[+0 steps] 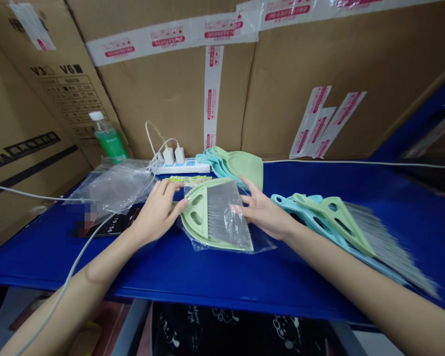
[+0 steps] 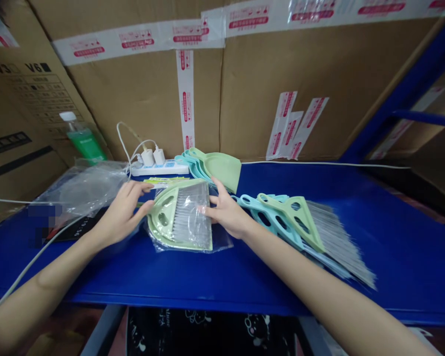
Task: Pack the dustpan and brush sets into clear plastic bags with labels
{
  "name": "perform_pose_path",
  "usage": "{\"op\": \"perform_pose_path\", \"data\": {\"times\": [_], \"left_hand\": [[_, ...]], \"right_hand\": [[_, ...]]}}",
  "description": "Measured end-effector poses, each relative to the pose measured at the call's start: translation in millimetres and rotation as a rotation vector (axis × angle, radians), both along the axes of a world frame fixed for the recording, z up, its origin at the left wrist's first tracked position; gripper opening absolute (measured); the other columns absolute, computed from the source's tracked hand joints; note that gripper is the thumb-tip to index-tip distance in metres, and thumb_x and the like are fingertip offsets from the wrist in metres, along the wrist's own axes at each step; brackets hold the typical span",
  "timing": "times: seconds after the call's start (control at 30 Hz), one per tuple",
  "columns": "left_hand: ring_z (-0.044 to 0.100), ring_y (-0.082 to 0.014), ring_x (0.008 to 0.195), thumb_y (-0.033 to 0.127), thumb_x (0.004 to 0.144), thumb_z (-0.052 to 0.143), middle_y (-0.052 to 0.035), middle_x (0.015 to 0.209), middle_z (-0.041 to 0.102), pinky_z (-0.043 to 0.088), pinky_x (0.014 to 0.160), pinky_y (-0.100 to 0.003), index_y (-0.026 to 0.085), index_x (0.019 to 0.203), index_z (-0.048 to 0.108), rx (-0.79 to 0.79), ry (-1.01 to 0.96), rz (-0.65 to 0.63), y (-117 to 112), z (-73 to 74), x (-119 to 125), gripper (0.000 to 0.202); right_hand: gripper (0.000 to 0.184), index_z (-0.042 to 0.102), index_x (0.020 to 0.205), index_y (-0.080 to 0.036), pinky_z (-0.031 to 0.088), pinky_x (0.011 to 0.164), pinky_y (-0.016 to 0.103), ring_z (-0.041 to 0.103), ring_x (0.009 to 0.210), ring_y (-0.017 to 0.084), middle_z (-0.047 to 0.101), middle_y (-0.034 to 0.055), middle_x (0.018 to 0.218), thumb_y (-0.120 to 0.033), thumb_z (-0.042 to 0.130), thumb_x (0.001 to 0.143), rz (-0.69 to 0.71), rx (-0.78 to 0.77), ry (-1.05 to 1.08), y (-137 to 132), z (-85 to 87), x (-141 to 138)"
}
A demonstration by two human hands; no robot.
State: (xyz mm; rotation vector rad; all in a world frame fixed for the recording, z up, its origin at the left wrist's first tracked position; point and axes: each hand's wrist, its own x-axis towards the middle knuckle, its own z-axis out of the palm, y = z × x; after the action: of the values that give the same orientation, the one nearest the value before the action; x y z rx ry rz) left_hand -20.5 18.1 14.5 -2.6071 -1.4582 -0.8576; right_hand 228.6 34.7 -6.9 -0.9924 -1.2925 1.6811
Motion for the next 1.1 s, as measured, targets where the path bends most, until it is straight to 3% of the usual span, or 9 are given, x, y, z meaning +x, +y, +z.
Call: {"op": "perform_pose_path", "data": {"times": [0.1,0.13,0.2,0.23,0.3,0.53,0.73,0.87,1.1], "left_hand": [[0.054,-0.0220,0.096,0.055,0.089,0.049,-0.0093,0.104,0.059,0.048,0.082,-0.037,0.018,0.111,0.053,0.229,0.114,-0.363,-10,3.3,5,0.043],[0.055,-0.0205,0.092,0.052,0.088,0.053,-0.0081,0.101,0.060,0.049,0.079,-0.035,0.019,0.108,0.055,0.283,0.157,-0.447,-13,4.0,7,0.038],[0.058,-0.0164,0.081,0.030,0.092,0.054,-0.0047,0.090,0.064,0.049,0.071,-0.029,0.019,0.100,0.057,0.417,0.236,-0.517,-19,4.8,11,0.014],[0.058,-0.0150,0.077,0.020,0.093,0.051,-0.0034,0.085,0.066,0.049,0.068,-0.028,0.018,0.098,0.058,0.472,0.260,-0.524,-21,5.1,13,0.008],[0.061,-0.0138,0.074,0.009,0.093,0.046,-0.0023,0.081,0.068,0.050,0.066,-0.026,0.017,0.097,0.059,0.537,0.287,-0.537,-23,6.0,14,0.015],[0.065,-0.0146,0.074,0.007,0.093,0.046,-0.0037,0.077,0.071,0.052,0.066,-0.027,0.013,0.095,0.060,0.580,0.330,-0.545,-24,11.6,11,0.015],[0.053,-0.0122,0.060,0.009,0.098,0.031,-0.0015,0.066,0.062,0.046,0.056,-0.024,0.014,0.084,0.062,0.484,0.445,-0.459,-23,16.4,11,0.035],[0.048,-0.0127,0.061,0.009,0.099,0.024,-0.0022,0.067,0.057,0.043,0.056,-0.024,0.013,0.085,0.062,0.457,0.501,-0.398,-24,19.9,9,0.041],[0.045,-0.0146,0.061,0.007,0.097,0.028,-0.0032,0.067,0.055,0.040,0.054,-0.025,0.013,0.084,0.062,0.614,0.482,-0.261,-24,19.9,4,0.037]], "right_hand": [[0.116,-0.010,0.150,-0.030,0.056,0.064,0.029,0.066,0.090,0.022,0.058,0.0136,0.128,-0.018,0.074,0.071,-0.057,-0.020,0.025,1,3.1,0],[0.116,-0.012,0.150,-0.029,0.056,0.065,0.029,0.065,0.091,0.022,0.058,0.0133,0.127,-0.017,0.072,0.071,-0.073,-0.036,0.029,2,4.0,0],[0.114,-0.015,0.150,-0.028,0.056,0.068,0.029,0.065,0.093,0.021,0.060,0.0125,0.126,-0.014,0.069,0.074,-0.087,-0.054,0.036,2,5.5,0],[0.113,-0.016,0.150,-0.028,0.056,0.070,0.030,0.065,0.095,0.021,0.060,0.0122,0.127,-0.013,0.067,0.076,-0.087,-0.051,0.037,1,5.9,1],[0.109,-0.017,0.149,-0.029,0.057,0.074,0.032,0.064,0.098,0.022,0.058,0.0118,0.129,-0.014,0.065,0.079,-0.072,-0.027,0.031,2,6.0,2],[0.108,-0.017,0.149,-0.030,0.055,0.084,0.038,0.060,0.110,0.025,0.051,0.0125,0.138,-0.021,0.066,0.080,-0.044,0.051,0.016,4,3.6,8],[0.104,-0.020,0.148,-0.028,0.056,0.082,0.038,0.062,0.105,0.024,0.055,0.0136,0.133,-0.013,0.059,0.082,-0.061,-0.007,-0.029,4,-2.7,1],[0.104,-0.018,0.149,-0.029,0.056,0.082,0.039,0.062,0.106,0.025,0.056,0.0127,0.131,-0.015,0.061,0.082,-0.055,-0.012,-0.020,4,-4.0,1],[0.110,-0.018,0.149,-0.030,0.053,0.090,0.038,0.060,0.110,0.022,0.055,0.0113,0.134,-0.019,0.067,0.080,-0.056,-0.014,0.031,0,5.5,5]]}}
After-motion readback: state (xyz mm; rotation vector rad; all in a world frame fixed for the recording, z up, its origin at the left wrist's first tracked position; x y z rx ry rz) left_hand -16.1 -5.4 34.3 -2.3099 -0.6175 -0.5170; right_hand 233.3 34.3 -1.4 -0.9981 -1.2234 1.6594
